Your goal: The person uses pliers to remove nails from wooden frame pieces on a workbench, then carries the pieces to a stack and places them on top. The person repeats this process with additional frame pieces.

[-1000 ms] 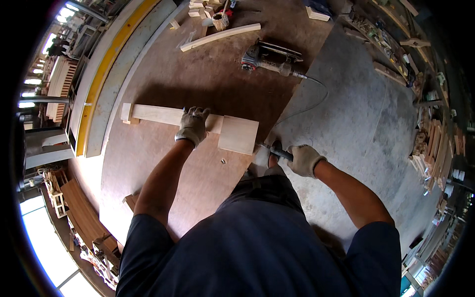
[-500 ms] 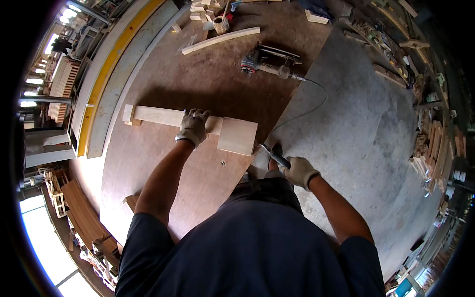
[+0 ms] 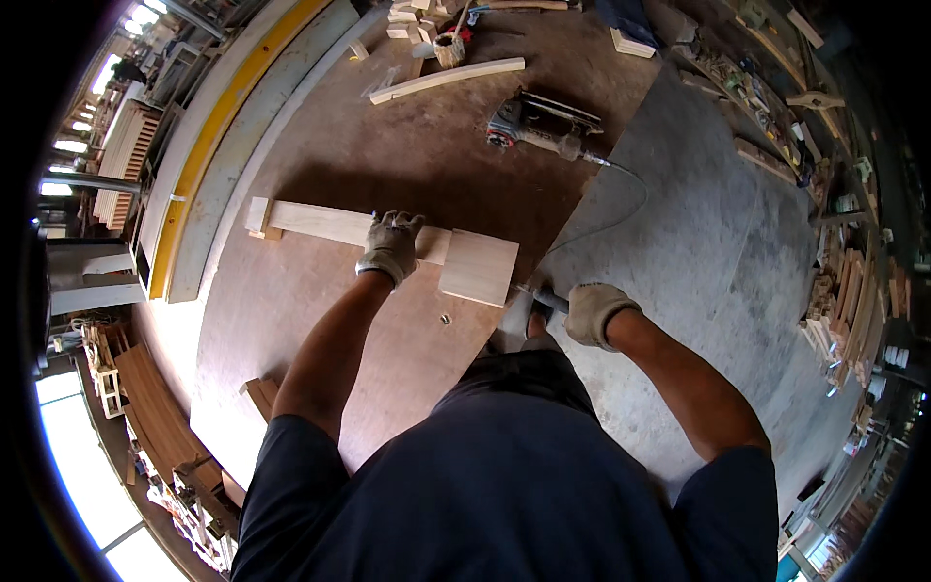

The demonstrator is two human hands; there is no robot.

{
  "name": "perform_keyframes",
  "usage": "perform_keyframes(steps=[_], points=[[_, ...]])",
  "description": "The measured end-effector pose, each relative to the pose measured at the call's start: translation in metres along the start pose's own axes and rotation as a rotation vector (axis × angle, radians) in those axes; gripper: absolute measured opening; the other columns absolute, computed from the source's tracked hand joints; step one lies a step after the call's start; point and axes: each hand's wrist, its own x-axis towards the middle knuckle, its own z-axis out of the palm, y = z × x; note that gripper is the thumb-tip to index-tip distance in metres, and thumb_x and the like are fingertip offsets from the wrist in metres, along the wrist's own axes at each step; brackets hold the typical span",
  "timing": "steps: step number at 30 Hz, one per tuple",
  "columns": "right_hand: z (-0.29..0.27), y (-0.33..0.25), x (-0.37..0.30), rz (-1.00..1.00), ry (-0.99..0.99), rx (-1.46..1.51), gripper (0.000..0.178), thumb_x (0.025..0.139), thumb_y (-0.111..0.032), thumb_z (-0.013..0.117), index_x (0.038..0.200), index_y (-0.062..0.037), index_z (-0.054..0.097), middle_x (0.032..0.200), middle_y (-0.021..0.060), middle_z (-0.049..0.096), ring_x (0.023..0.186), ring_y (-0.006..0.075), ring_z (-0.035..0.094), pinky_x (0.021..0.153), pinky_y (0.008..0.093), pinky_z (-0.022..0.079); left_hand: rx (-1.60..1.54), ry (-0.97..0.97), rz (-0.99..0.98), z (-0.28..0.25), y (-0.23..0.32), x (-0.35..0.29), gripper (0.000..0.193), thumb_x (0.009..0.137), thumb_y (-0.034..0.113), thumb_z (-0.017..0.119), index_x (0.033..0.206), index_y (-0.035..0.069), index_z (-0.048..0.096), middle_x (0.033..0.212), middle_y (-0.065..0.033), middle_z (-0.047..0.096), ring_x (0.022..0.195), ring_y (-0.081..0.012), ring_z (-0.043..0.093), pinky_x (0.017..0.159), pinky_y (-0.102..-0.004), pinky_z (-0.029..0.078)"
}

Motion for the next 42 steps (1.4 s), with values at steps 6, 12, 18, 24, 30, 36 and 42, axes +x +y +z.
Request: perform_keyframes(steps=[6,12,18,24,30,36,42], points=[[-0.007,-0.003,0.011,-0.026,-0.048,-0.089,0.043,0.090,-0.032,0.059,0.114,0.0001,0.076,0.118,0.0285,0.071,0.113,0.0421,0.069,0.099,0.0485,0.053,-0.047,0.059,-0.014,0.024,-0.003,0.002,0.034,0.099,0.023,0.050,0.130,0.023,0.065,0.131,-0.0079,0.065,0.129,-0.0312,0.055,0.121,-0.0644,0.026],[-0.022,-0.017,0.000,0.050,-0.050,-0.165,0.048,0.094,-0.043,0.063,0.118,-0.0030,0.076,0.122,0.0258,0.072,0.118,0.0409,0.068,0.100,0.0479,0.052,-0.038,-0.057,-0.054,-0.010,0.003,-0.004,0.040,0.094,0.019,0.060,0.134,0.022,0.064,0.133,-0.0072,0.065,0.132,-0.0312,0.055,0.122,-0.0559,0.031],[-0.029,-0.036,-0.002,0.116,-0.110,-0.140,0.053,0.094,-0.046,0.066,0.123,-0.0019,0.073,0.123,0.0262,0.071,0.118,0.0405,0.068,0.099,0.0460,0.053,-0.057,-0.028,-0.057,-0.004,0.003,-0.002,0.031,0.100,0.023,0.053,0.127,0.022,0.069,0.129,-0.0056,0.068,0.127,-0.0284,0.059,0.120,-0.0595,0.032],[-0.039,-0.040,-0.008,0.171,-0.232,-0.057,0.046,0.093,-0.043,0.066,0.112,-0.0015,0.076,0.108,0.0220,0.076,0.099,0.0374,0.073,0.085,0.0445,0.055,-0.079,-0.017,-0.081,0.002,0.001,-0.007,0.035,0.100,0.021,0.053,0.132,0.023,0.067,0.131,-0.0047,0.067,0.130,-0.0268,0.057,0.121,-0.0523,0.032],[-0.023,-0.017,0.015,0.113,-0.200,-0.149,0.043,0.090,-0.040,0.065,0.101,-0.0010,0.078,0.100,0.0198,0.077,0.093,0.0340,0.074,0.082,0.0448,0.055,-0.105,0.050,-0.067,-0.005,0.001,-0.012,0.038,0.099,0.020,0.053,0.134,0.022,0.067,0.131,-0.0044,0.067,0.130,-0.0277,0.056,0.121,-0.0545,0.031],[0.007,0.009,0.019,0.003,-0.036,-0.130,0.043,0.088,-0.036,0.059,0.103,0.0004,0.077,0.106,0.0286,0.074,0.101,0.0423,0.072,0.089,0.0488,0.055,-0.101,0.032,-0.051,-0.012,0.005,-0.006,0.041,0.092,0.017,0.061,0.132,0.022,0.068,0.130,-0.0058,0.067,0.130,-0.0286,0.056,0.120,-0.0541,0.031],[0.030,0.025,0.027,-0.049,0.052,0.043,0.040,0.084,-0.034,0.061,0.101,-0.0004,0.077,0.103,0.0292,0.074,0.100,0.0452,0.072,0.090,0.0507,0.055,-0.097,0.075,-0.015,0.004,-0.004,-0.009,0.036,0.090,0.017,0.060,0.125,0.021,0.069,0.125,-0.0096,0.068,0.129,-0.0332,0.056,0.119,-0.0599,0.031]])
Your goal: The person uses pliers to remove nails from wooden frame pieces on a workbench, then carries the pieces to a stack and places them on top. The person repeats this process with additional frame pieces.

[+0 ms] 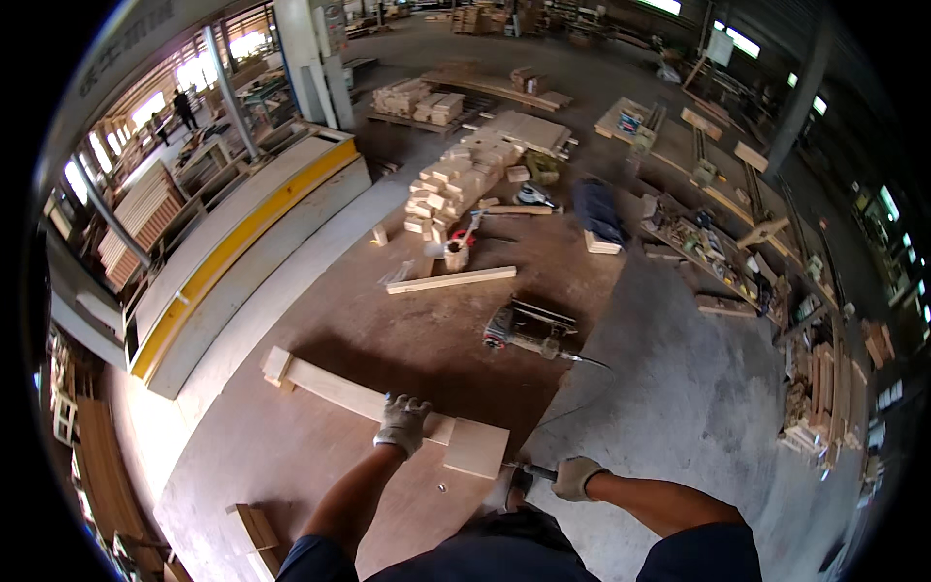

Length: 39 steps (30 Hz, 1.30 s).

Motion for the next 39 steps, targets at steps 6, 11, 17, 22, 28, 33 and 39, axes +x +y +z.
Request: perform_keyframes(steps=[6,11,17,22,28,33,39], points=[[0.058,0.037,0.028,-0.085,0.167,0.140,0.037,0.088,-0.041,0.063,0.107,-0.0097,0.072,0.096,0.0238,0.074,0.097,0.0433,0.071,0.088,0.0523,0.054,0.034,-0.039,0.020,0.001,0.003,0.006,0.040,0.086,0.016,0.062,0.126,0.020,0.069,0.127,-0.0095,0.068,0.130,-0.0317,0.056,0.120,-0.0568,0.029],[0.124,0.044,0.053,-0.231,0.403,0.470,0.030,0.090,-0.039,0.068,0.102,-0.0110,0.068,0.086,0.0203,0.072,0.085,0.0431,0.070,0.080,0.0504,0.054,0.051,0.008,0.032,-0.003,-0.001,0.006,0.041,0.085,0.017,0.063,0.125,0.020,0.069,0.124,-0.0093,0.068,0.128,-0.0335,0.056,0.120,-0.0569,0.030],[0.146,0.004,0.021,0.022,0.249,0.895,0.052,0.095,-0.049,0.062,0.121,-0.0056,0.071,0.117,0.0238,0.074,0.111,0.0376,0.069,0.097,0.0431,0.052,0.071,-0.071,0.046,0.008,-0.008,0.002,0.051,0.089,0.015,0.058,0.140,0.015,0.061,0.141,-0.0167,0.058,0.137,-0.0396,0.049,0.125,-0.0601,0.022],[0.130,0.028,0.009,0.082,0.301,0.993,0.039,0.099,-0.034,0.064,0.109,0.0030,0.071,0.089,0.0162,0.075,0.084,0.0244,0.071,0.077,0.0421,0.055,0.076,-0.081,0.032,-0.010,-0.001,0.011,0.064,0.073,0.023,0.085,0.133,0.016,0.062,0.133,-0.0103,0.063,0.132,-0.0331,0.053,0.118,-0.0505,0.035],[0.121,0.029,0.028,0.005,0.319,0.986,0.026,0.101,-0.025,0.065,0.099,0.0001,0.069,0.077,0.0059,0.068,0.066,0.0132,0.063,0.062,0.0334,0.050,0.105,-0.055,0.025,-0.002,0.000,0.008,0.070,0.070,0.017,0.084,0.136,0.017,0.061,0.132,-0.0095,0.064,0.131,-0.0330,0.054,0.117,-0.0483,0.037],[0.093,0.020,0.023,0.080,0.301,0.557,0.032,0.096,-0.031,0.069,0.106,-0.0003,0.072,0.089,0.0200,0.075,0.084,0.0373,0.072,0.076,0.0448,0.055,0.089,-0.098,0.005,-0.007,0.002,0.010,0.064,0.076,0.016,0.078,0.137,0.018,0.061,0.133,-0.0101,0.063,0.133,-0.0337,0.053,0.120,-0.0509,0.034],[0.051,0.010,-0.001,0.166,0.277,0.587,0.038,0.093,-0.034,0.070,0.109,-0.0003,0.073,0.101,0.0274,0.074,0.103,0.0453,0.069,0.091,0.0493,0.054,0.097,-0.053,0.022,-0.003,0.000,0.008,0.070,0.070,0.019,0.084,0.137,0.018,0.061,0.132,-0.0096,0.064,0.131,-0.0330,0.054,0.119,-0.0497,0.035]])
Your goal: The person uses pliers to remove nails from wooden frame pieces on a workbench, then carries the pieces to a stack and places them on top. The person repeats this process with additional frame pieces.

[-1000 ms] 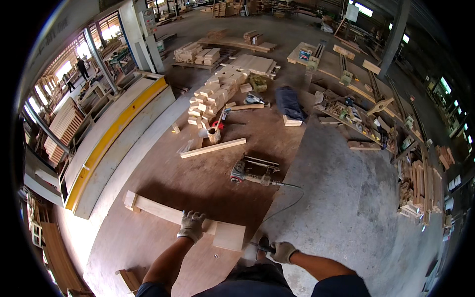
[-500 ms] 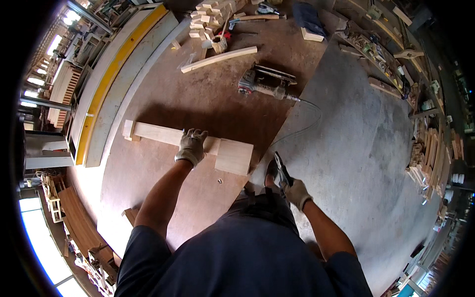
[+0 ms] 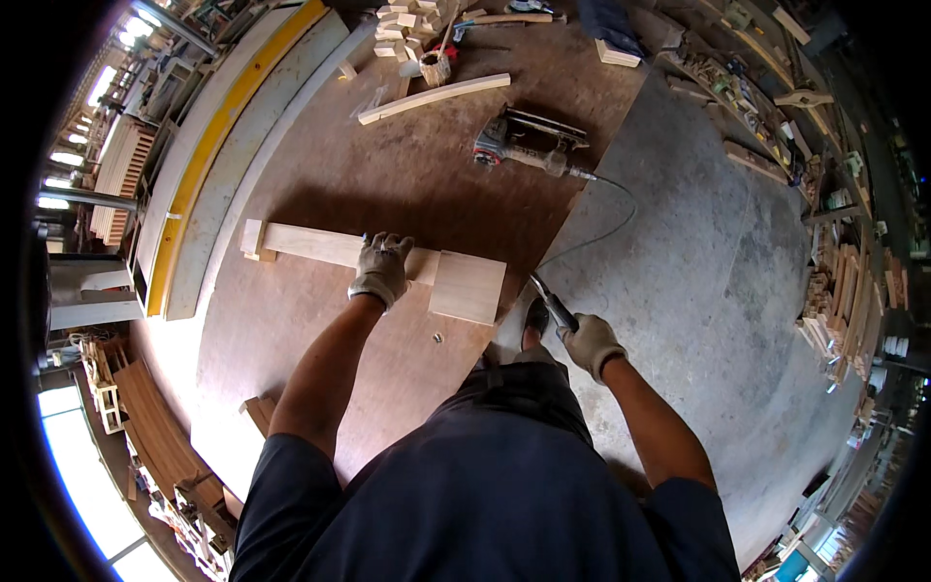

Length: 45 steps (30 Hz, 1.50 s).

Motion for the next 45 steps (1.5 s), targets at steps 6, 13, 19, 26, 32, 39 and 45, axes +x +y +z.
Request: perform_keyframes(steps=[6,13,19,26,32,39,45], points=[[-0.025,-0.017,0.012,-0.062,-0.171,-0.150,0.042,0.090,-0.036,0.072,0.108,0.0014,0.075,0.100,0.0290,0.073,0.101,0.0453,0.071,0.090,0.0495,0.054,-0.032,0.006,-0.006,0.001,0.000,0.000,0.068,0.069,0.016,0.083,0.134,0.018,0.063,0.131,-0.0095,0.064,0.130,-0.0327,0.055,0.118,-0.0494,0.036],[-0.051,-0.049,0.015,0.000,-0.211,-0.463,0.040,0.091,-0.033,0.069,0.108,0.0023,0.076,0.104,0.0288,0.074,0.105,0.0433,0.071,0.091,0.0479,0.055,-0.026,0.021,-0.017,-0.001,0.000,-0.001,0.065,0.072,0.015,0.080,0.135,0.018,0.063,0.132,-0.0095,0.064,0.131,-0.0328,0.054,0.119,-0.0503,0.035],[-0.065,-0.091,0.007,-0.019,-0.256,-0.662,0.036,0.088,-0.020,0.062,0.113,0.0008,0.076,0.112,0.0284,0.073,0.109,0.0414,0.072,0.093,0.0475,0.056,-0.019,-0.133,-0.026,-0.017,0.004,-0.001,0.049,0.092,0.013,0.061,0.140,0.020,0.059,0.140,-0.0107,0.061,0.139,-0.0352,0.050,0.123,-0.0568,0.029],[-0.082,-0.119,0.014,0.037,-0.412,-0.606,0.034,0.089,-0.021,0.062,0.109,0.0039,0.075,0.098,0.0254,0.075,0.089,0.0372,0.076,0.078,0.0466,0.058,-0.023,-0.071,-0.030,-0.006,0.001,0.000,0.054,0.083,0.015,0.070,0.136,0.019,0.062,0.134,-0.0096,0.063,0.134,-0.0327,0.053,0.121,-0.0543,0.032],[-0.089,-0.151,0.004,0.121,-0.459,-0.518,0.031,0.097,-0.025,0.063,0.099,0.0044,0.073,0.078,0.0170,0.070,0.065,0.0281,0.069,0.056,0.0438,0.052,-0.022,-0.075,-0.034,-0.012,0.004,0.001,0.045,0.089,0.015,0.062,0.134,0.019,0.063,0.136,-0.0101,0.063,0.135,-0.0329,0.053,0.121,-0.0562,0.032],[-0.089,-0.156,0.007,-0.108,-0.373,-0.798,0.043,0.095,-0.034,0.067,0.115,0.0042,0.074,0.095,0.0219,0.077,0.087,0.0371,0.075,0.076,0.0464,0.058,-0.046,-0.016,-0.042,-0.002,0.003,0.002,0.056,0.081,0.011,0.070,0.135,0.020,0.063,0.134,-0.0101,0.063,0.134,-0.0332,0.054,0.119,-0.0524,0.035],[-0.090,-0.148,0.006,-0.048,-0.363,-0.763,0.046,0.094,-0.037,0.067,0.117,0.0015,0.075,0.115,0.0246,0.074,0.109,0.0386,0.072,0.092,0.0455,0.056,-0.025,-0.045,-0.034,-0.004,0.002,0.001,0.057,0.081,0.011,0.071,0.137,0.020,0.062,0.134,-0.0099,0.063,0.134,-0.0330,0.054,0.119,-0.0523,0.035]])
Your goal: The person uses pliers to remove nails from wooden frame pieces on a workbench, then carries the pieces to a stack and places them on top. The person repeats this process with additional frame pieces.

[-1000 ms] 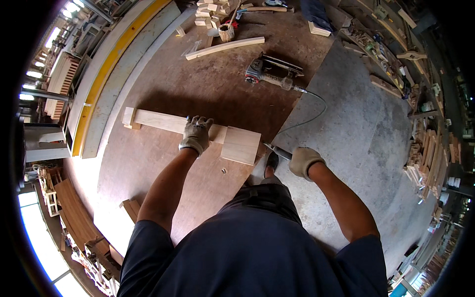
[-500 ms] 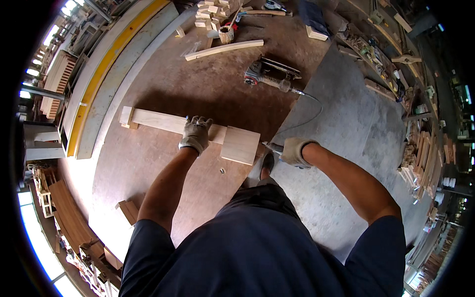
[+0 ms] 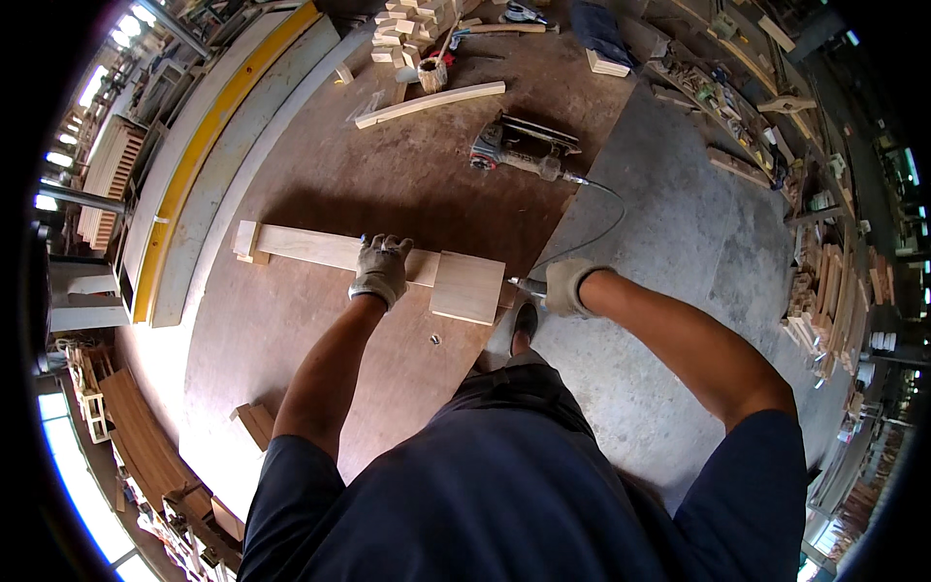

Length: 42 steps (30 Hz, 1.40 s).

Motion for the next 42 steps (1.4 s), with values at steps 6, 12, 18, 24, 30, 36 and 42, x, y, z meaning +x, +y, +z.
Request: perform_keyframes(steps=[6,12,18,24,30,36,42], points=[[0.024,0.013,0.015,-0.059,0.085,0.025,0.043,0.092,-0.035,0.069,0.115,0.0003,0.076,0.112,0.0254,0.074,0.106,0.0381,0.073,0.090,0.0445,0.056,-0.007,-0.029,-0.006,-0.004,0.000,-0.001,0.061,0.080,0.013,0.073,0.139,0.020,0.060,0.135,-0.0092,0.063,0.135,-0.0325,0.053,0.120,-0.0529,0.034],[0.035,0.025,0.020,0.139,-0.166,0.389,0.039,0.092,-0.028,0.065,0.106,0.0059,0.075,0.106,0.0281,0.074,0.099,0.0395,0.074,0.086,0.0494,0.057,-0.018,-0.033,-0.012,-0.006,0.001,-0.001,0.060,0.080,0.013,0.072,0.139,0.020,0.060,0.136,-0.0091,0.062,0.135,-0.0331,0.052,0.122,-0.0535,0.032],[0.078,0.047,0.040,-0.019,0.151,0.239,0.038,0.094,-0.035,0.068,0.101,0.0020,0.072,0.093,0.0226,0.074,0.092,0.0403,0.072,0.086,0.0491,0.055,-0.009,0.030,0.023,-0.004,0.001,-0.002,0.043,0.091,0.016,0.060,0.133,0.020,0.064,0.132,-0.0098,0.064,0.132,-0.0329,0.054,0.120,-0.0557,0.032],[0.095,0.059,0.053,-0.153,0.208,0.265,0.035,0.093,-0.034,0.067,0.102,0.0000,0.070,0.094,0.0251,0.073,0.097,0.0453,0.070,0.088,0.0511,0.053,-0.011,0.021,0.028,0.002,-0.004,-0.005,0.050,0.088,0.013,0.063,0.138,0.020,0.062,0.134,-0.0094,0.064,0.135,-0.0333,0.052,0.121,-0.0561,0.031],[0.167,0.068,0.086,-0.255,0.411,0.610,0.029,0.089,-0.031,0.072,0.092,-0.0040,0.061,0.081,0.0223,0.068,0.080,0.0414,0.067,0.076,0.0469,0.053,-0.054,-0.041,0.006,-0.014,0.004,0.000,0.059,0.083,0.011,0.069,0.140,0.020,0.060,0.138,-0.0088,0.062,0.137,-0.0334,0.051,0.124,-0.0537,0.030],[0.221,0.044,0.089,-0.220,0.260,1.338,0.026,0.101,-0.027,0.067,0.107,-0.0015,0.070,0.080,0.0069,0.070,0.071,0.0193,0.064,0.069,0.0385,0.053,-0.016,-0.037,0.008,-0.008,0.001,0.000,0.062,0.080,0.012,0.073,0.140,0.021,0.060,0.138,-0.0084,0.062,0.138,-0.0326,0.050,0.123,-0.0545,0.030],[0.264,0.060,0.076,0.009,0.170,1.234,0.027,0.103,-0.027,0.066,0.106,-0.0002,0.070,0.084,0.0050,0.069,0.075,0.0145,0.059,0.071,0.0342,0.050,-0.008,-0.028,0.005,-0.009,0.002,-0.003,0.080,0.068,0.025,0.091,0.141,0.018,0.059,0.139,-0.0086,0.061,0.137,-0.0323,0.050,0.123,-0.0518,0.031]])
